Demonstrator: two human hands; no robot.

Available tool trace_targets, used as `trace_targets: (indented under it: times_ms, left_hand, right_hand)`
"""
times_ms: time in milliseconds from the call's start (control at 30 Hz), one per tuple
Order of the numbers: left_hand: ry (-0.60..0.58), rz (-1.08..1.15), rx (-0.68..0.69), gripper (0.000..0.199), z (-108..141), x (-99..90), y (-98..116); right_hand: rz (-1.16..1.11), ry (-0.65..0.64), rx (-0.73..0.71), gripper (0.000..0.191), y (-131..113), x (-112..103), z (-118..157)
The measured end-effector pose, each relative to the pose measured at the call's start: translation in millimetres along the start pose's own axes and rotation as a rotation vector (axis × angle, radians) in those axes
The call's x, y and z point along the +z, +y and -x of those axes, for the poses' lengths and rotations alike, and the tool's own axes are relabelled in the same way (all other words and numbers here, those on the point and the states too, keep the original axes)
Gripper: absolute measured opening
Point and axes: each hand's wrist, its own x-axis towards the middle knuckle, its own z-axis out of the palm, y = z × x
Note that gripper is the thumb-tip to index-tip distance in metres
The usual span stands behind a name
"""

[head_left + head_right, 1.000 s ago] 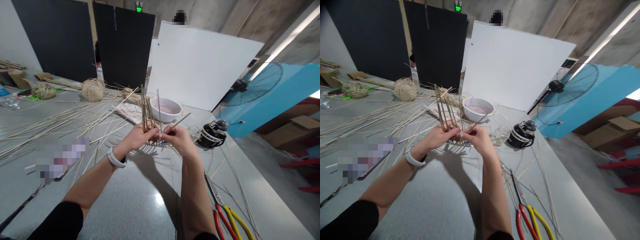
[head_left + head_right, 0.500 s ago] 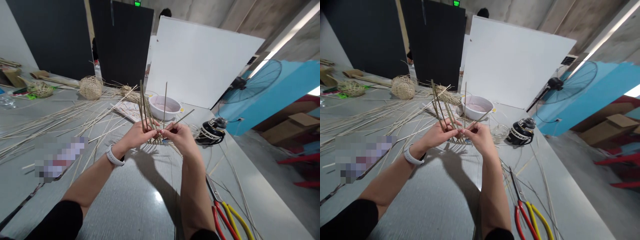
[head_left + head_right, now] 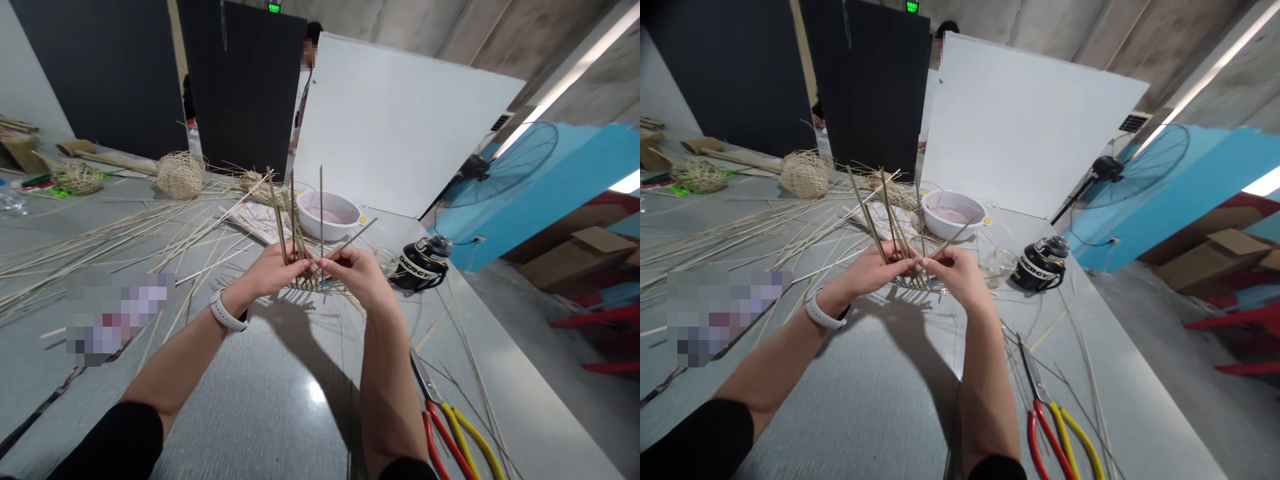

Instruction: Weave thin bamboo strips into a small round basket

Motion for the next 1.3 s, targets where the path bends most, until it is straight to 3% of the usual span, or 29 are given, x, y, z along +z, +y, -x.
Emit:
trace_targets:
  times_ms: [300,900,1167,1300]
  left_hand:
    - [-0.002,0.066,-0.039,0.012,-4,-2.7,-4]
    - [-0.004,0.137,-0.069,0.010,-11,-5.8,-8]
    - [-0.011,0.153,-0.041,0.013,-13,-11.0,-17]
    - [-0.003,0.165,-0.060,0.011,-15,-10.0,-16]
  right_hand:
    - [-0.049,-0.081,-0.013,0.032,1,-7,1]
    - [-0.016,-0.033,-0.062,0.034,5,2,-3]
    - [0.019,-0.029,-0.052,0.051,5,4,-4]
    - [0.025,-0.004,-0.053,0.051,6,5,-5]
